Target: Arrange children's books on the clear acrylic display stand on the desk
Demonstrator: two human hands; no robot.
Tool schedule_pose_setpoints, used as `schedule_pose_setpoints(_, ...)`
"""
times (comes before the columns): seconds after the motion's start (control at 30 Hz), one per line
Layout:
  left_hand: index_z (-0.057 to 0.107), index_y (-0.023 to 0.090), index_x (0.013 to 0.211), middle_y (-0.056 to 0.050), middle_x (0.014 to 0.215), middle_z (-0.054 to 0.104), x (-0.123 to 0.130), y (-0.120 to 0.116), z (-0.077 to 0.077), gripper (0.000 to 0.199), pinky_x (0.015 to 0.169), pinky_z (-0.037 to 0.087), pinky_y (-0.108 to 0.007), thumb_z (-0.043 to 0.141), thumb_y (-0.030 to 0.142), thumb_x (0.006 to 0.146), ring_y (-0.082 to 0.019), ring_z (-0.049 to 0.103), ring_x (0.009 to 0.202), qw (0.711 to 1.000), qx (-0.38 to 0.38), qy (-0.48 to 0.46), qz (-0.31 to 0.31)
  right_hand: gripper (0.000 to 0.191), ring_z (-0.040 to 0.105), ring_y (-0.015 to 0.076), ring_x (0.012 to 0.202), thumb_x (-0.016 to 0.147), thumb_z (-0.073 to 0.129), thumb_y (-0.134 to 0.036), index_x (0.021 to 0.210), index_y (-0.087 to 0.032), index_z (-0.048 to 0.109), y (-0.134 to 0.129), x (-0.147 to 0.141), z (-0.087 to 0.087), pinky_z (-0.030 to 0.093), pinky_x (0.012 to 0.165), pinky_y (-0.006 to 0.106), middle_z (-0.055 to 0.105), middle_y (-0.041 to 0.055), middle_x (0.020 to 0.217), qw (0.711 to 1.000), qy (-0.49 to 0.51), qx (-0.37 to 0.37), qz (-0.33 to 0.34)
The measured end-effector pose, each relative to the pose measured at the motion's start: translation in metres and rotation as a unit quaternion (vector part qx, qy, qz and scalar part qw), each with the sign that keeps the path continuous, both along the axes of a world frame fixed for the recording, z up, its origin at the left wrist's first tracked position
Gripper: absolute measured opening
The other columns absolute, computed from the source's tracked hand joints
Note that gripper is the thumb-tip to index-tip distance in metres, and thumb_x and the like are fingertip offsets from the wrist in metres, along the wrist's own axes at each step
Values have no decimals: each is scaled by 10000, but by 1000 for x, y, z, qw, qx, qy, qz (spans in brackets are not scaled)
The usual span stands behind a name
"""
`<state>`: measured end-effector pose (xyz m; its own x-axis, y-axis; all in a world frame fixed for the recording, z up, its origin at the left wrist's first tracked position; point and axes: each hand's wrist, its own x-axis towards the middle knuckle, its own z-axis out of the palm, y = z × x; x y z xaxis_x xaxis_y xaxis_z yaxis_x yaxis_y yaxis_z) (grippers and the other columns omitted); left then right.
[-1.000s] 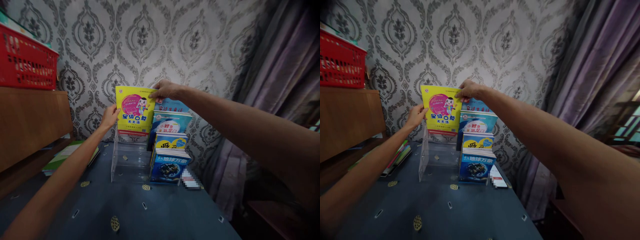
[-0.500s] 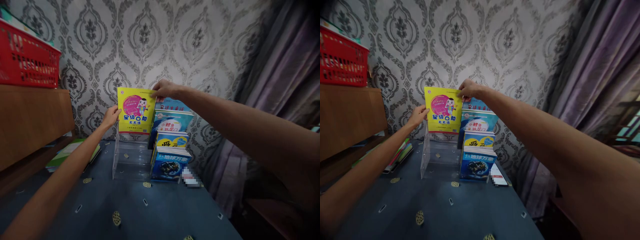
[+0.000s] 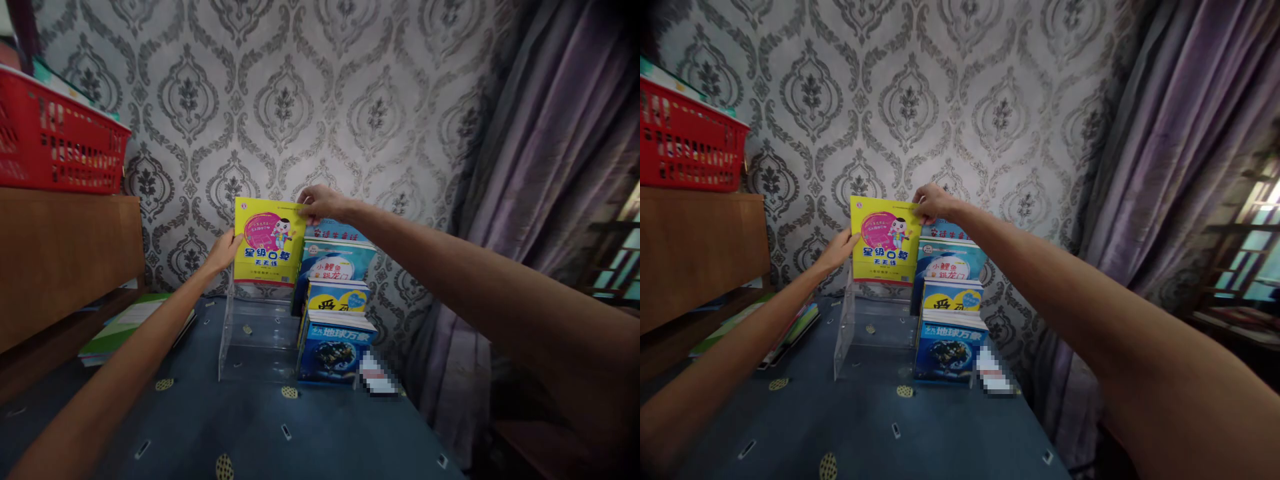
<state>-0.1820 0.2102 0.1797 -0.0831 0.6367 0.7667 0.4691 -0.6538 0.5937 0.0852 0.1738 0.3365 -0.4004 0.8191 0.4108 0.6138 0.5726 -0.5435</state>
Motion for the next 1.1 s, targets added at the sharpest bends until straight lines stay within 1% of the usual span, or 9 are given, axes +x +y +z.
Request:
schedule_pose_setpoints(0.1,626,183,910,-66,829,708,-1,0,-2,255,713,503,-351,501,404,885,-233,624,718,1000,-12,20,19,196,585,109,433,815,736,-67,972,-150,653,-1,-1,0,510,415,190,630,-29,509,1000,9,5,3)
schedule_pose_setpoints(0.23,616,182,956,-75,898,716,2,-1,-2,289,719,490,-340,453,415,904,-239,635,783,999,-15,31,25,119,603,116,461,830,681,-32,876,-140,694,-2,0,0,555,487,211,652,6,526,1000,-15,7,6)
schedule_pose_setpoints(0.33,604,183,989,-76,919,714,3,-2,-2,319,724,491,-340,428,439,915,-243,641,821,999,-17,32,24,169,615,114,482,845,627,2,804,-146,696,-3,2,0,553,496,198,652,10,522,1000,-16,1,12)
schedule_pose_setpoints(0.5,587,188,977,-70,895,705,3,-7,-5,344,713,489,-346,419,482,917,-242,639,796,999,-23,30,26,79,615,110,485,879,675,-85,856,-153,708,-6,6,4,536,462,180,644,-1,519,1000,11,-19,22)
schedule_pose_setpoints(0.57,582,191,981,-69,898,708,4,-9,-5,353,710,492,-346,420,497,916,-241,643,794,999,-25,26,24,33,620,108,481,908,677,-158,896,-142,703,-9,9,7,533,453,190,690,26,612,999,43,-25,19)
schedule_pose_setpoints(0.7,565,199,970,-70,894,714,5,-12,-5,353,697,493,-351,447,525,898,-255,653,804,999,-32,17,22,257,610,68,449,1024,502,-287,941,-117,676,-15,17,11,500,422,191,753,131,1025,994,105,-10,13)
schedule_pose_setpoints(0.8,548,210,933,-69,893,712,6,-12,-5,344,705,486,-357,469,541,880,-263,655,811,999,-38,10,23,346,579,39,417,1055,410,-304,947,-98,666,-19,23,11,468,403,171,726,172,1150,993,121,-2,-1)
schedule_pose_setpoints(0.97,527,223,921,-70,906,711,6,-10,-5,322,726,484,-365,482,538,871,-268,655,828,999,-49,-3,25,283,562,35,398,1032,444,-219,916,-97,672,-20,30,3,466,399,171,745,140,1092,992,120,20,-12)
schedule_pose_setpoints(1.1,532,225,921,-65,896,714,5,-9,-7,331,746,492,-367,507,550,865,-263,656,821,998,-51,-14,18,144,579,72,424,960,563,-141,922,-112,698,-22,29,-3,482,415,176,741,39,764,995,92,36,-15)
